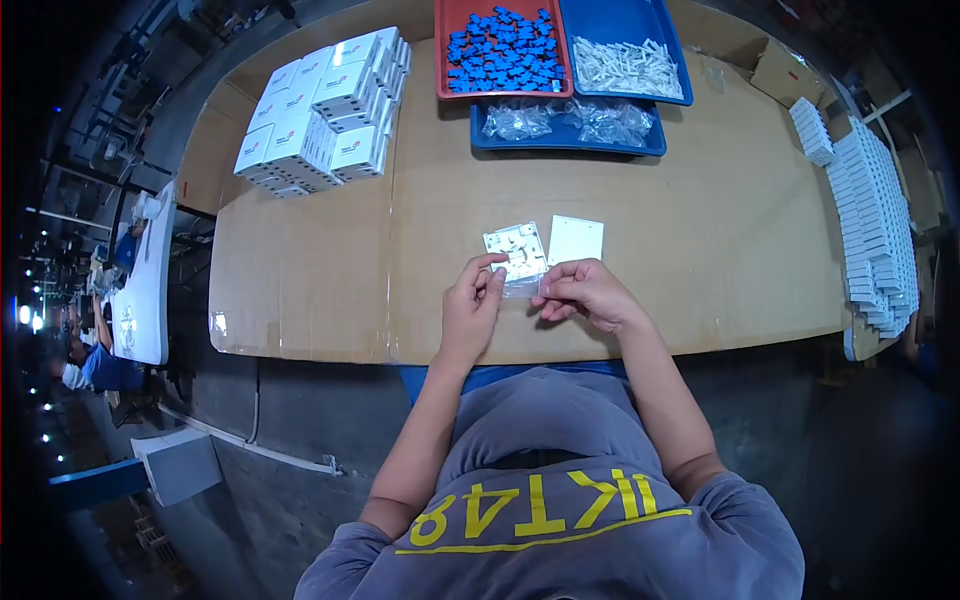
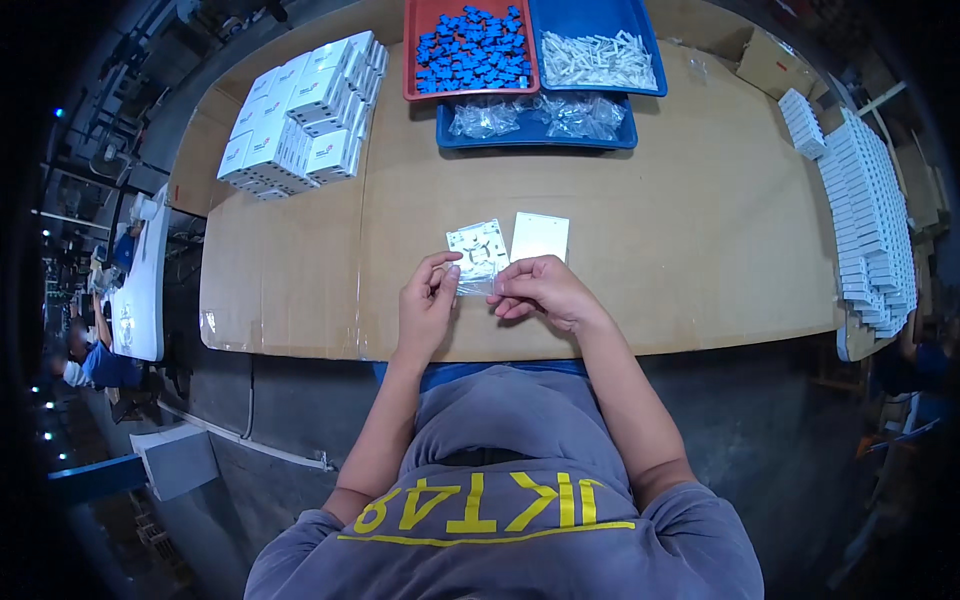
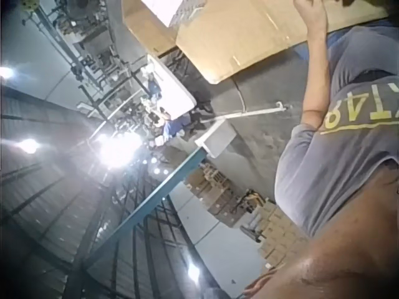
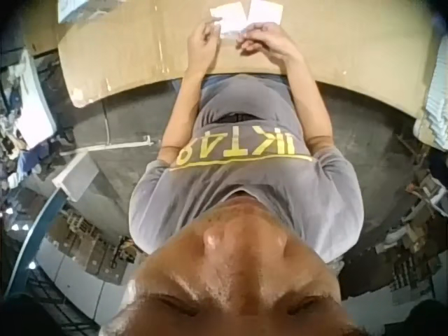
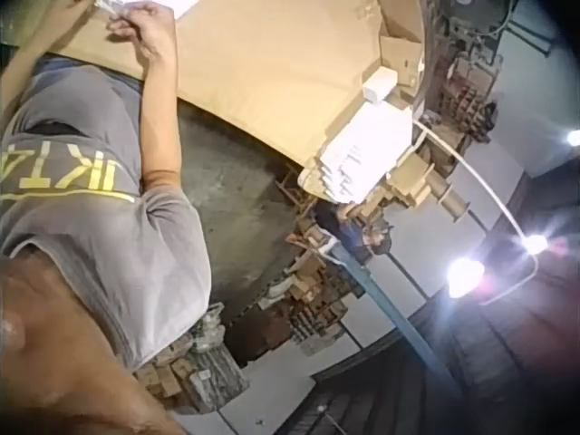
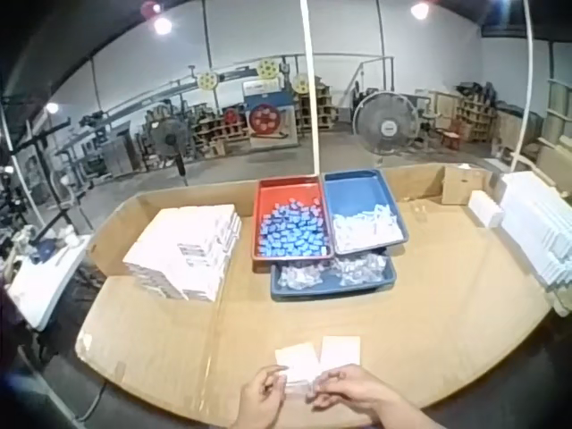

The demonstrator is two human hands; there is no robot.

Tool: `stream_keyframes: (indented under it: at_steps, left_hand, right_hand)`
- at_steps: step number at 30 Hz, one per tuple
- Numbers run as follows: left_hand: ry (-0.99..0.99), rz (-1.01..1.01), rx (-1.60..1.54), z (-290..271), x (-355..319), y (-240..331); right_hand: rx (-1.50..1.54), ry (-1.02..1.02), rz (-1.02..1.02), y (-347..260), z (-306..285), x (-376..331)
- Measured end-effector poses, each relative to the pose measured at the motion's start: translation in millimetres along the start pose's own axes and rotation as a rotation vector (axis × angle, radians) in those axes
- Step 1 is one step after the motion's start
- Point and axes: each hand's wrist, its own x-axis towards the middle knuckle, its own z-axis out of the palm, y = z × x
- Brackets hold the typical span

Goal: Assembling product boxes and inserting various small components into them at a factory workstation.

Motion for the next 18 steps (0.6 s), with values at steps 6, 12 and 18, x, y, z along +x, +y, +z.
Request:
stream_keyframes:
  at_steps: [6,12,18]
  left_hand:
    - [0.029,0.095,0.350,-0.4,2.1,-2.7]
    - [-0.095,0.419,0.581,0.1,9.2,26.5]
    - [-0.236,0.376,0.641,-0.3,8.9,5.2]
  right_hand:
    - [-0.021,0.138,-0.038,9.1,-0.9,4.0]
    - [-0.206,0.179,-0.103,12.6,3.6,7.6]
    - [-0.263,0.125,-0.127,10.5,2.4,5.9]
